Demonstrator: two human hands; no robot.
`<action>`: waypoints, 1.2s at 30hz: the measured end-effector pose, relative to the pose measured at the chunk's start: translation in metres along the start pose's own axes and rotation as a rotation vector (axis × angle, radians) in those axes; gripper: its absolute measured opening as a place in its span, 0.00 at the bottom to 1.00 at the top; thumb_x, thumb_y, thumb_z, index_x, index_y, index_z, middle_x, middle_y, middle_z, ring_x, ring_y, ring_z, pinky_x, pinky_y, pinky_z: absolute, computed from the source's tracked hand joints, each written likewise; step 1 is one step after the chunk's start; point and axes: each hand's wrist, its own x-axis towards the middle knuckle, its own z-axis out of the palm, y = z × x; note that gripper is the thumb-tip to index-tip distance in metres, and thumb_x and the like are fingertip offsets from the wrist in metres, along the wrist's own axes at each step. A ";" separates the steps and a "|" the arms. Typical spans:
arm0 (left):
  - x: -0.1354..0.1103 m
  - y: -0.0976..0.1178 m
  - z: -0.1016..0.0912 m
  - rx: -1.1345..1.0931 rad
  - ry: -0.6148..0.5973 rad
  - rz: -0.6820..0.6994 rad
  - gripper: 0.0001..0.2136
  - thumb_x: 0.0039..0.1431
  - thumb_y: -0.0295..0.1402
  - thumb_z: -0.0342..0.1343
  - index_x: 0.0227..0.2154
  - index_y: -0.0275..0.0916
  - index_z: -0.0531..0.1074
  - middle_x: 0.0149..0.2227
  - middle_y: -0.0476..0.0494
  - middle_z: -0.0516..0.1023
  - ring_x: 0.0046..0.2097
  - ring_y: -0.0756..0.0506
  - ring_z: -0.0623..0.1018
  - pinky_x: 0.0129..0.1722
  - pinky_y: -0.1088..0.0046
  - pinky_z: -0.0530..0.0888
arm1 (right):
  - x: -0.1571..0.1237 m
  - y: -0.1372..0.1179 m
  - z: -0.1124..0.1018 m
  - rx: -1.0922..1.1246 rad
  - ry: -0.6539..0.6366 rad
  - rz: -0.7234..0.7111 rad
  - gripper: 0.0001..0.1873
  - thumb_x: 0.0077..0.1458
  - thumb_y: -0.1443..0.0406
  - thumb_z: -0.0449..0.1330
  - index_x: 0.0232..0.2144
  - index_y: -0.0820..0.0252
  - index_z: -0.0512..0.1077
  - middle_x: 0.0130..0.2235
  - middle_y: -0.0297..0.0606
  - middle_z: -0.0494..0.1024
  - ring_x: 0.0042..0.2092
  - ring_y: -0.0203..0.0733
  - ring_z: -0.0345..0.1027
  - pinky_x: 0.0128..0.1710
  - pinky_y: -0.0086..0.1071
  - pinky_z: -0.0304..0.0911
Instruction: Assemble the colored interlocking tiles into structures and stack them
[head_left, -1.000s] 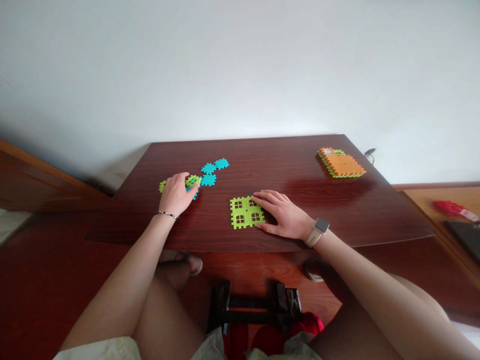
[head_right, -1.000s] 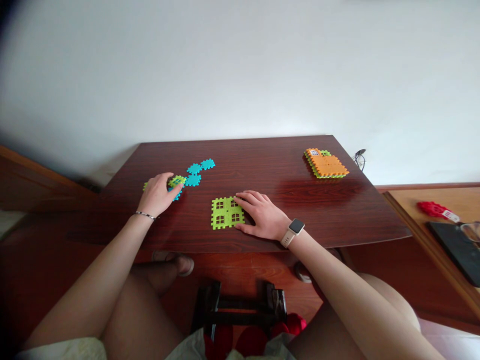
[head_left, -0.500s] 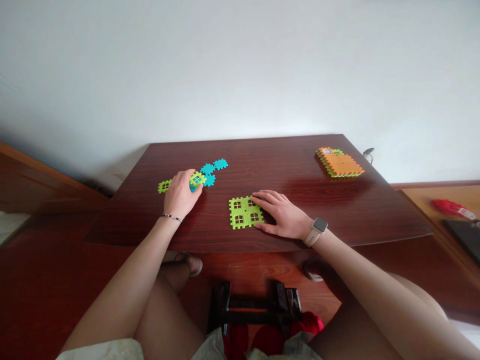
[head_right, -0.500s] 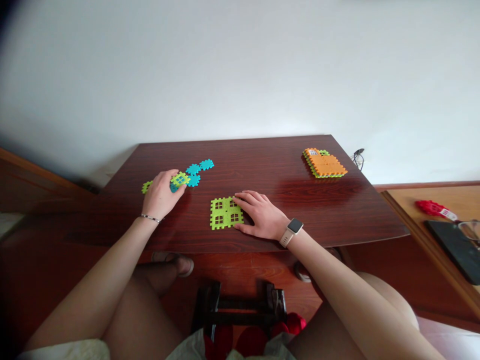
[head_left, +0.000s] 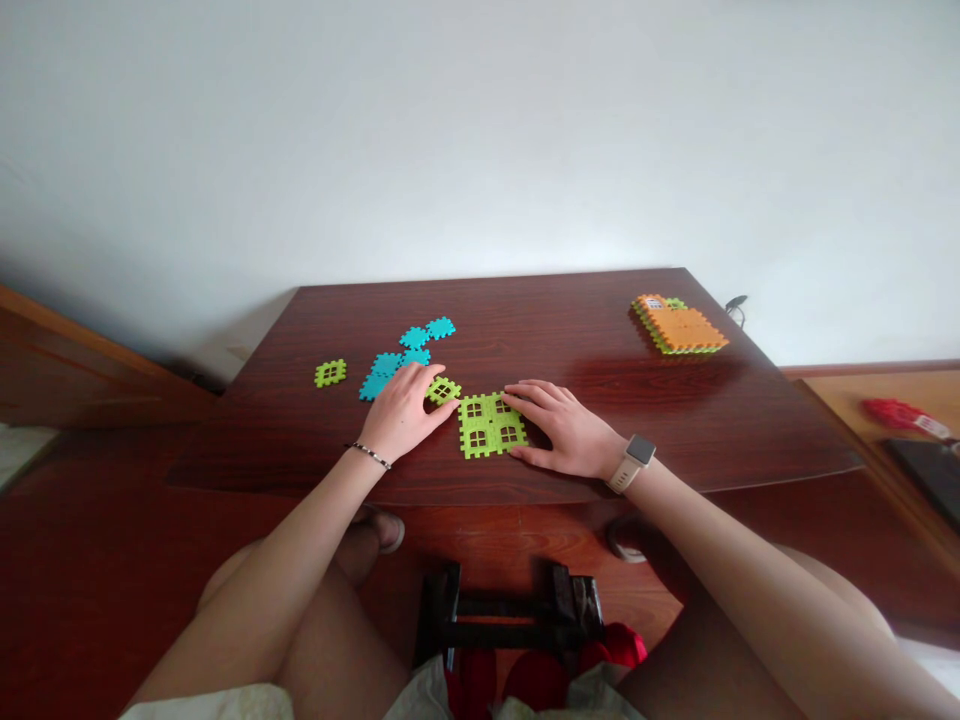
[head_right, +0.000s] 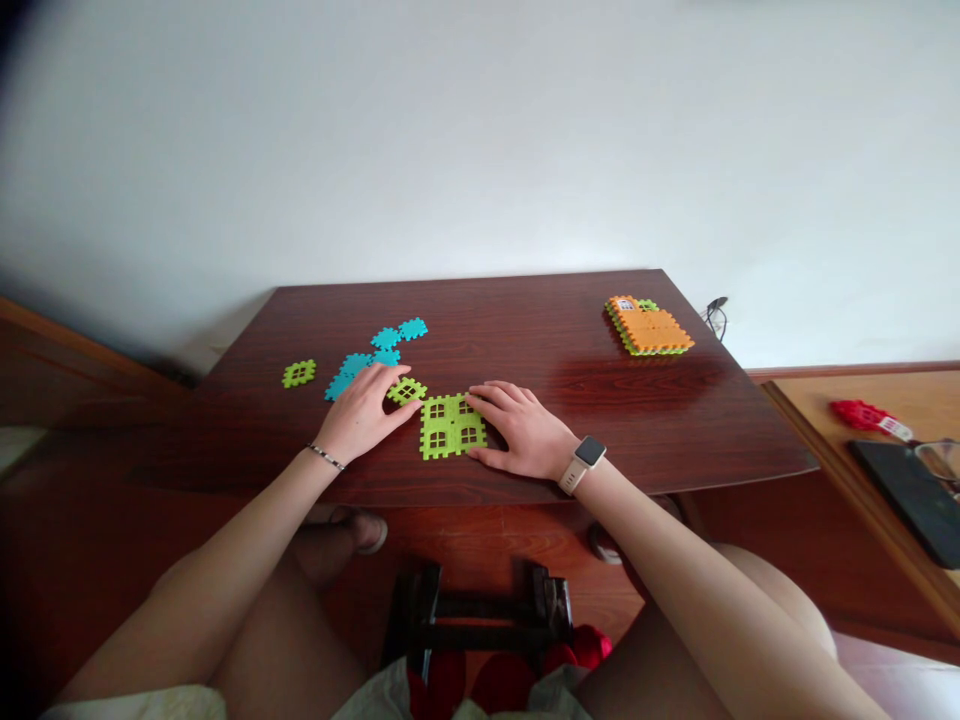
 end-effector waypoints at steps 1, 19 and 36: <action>0.000 0.000 0.001 0.000 -0.002 0.007 0.21 0.72 0.45 0.61 0.60 0.41 0.70 0.52 0.36 0.79 0.56 0.33 0.79 0.58 0.52 0.77 | 0.000 0.000 0.000 0.001 0.000 0.001 0.42 0.67 0.47 0.65 0.75 0.55 0.61 0.73 0.53 0.67 0.72 0.66 0.59 0.70 0.64 0.60; -0.002 0.023 -0.005 -0.199 -0.178 0.213 0.26 0.70 0.51 0.62 0.62 0.42 0.72 0.51 0.38 0.78 0.54 0.35 0.78 0.57 0.52 0.78 | 0.001 -0.001 -0.001 0.014 0.004 0.001 0.42 0.67 0.48 0.65 0.75 0.55 0.62 0.72 0.53 0.68 0.72 0.66 0.60 0.70 0.65 0.60; -0.001 0.016 -0.012 -0.326 -0.222 0.289 0.17 0.70 0.33 0.61 0.60 0.45 0.74 0.57 0.38 0.77 0.60 0.38 0.78 0.65 0.54 0.76 | 0.000 0.000 -0.001 0.015 -0.006 -0.009 0.42 0.66 0.47 0.65 0.75 0.55 0.62 0.72 0.52 0.68 0.72 0.65 0.59 0.71 0.64 0.58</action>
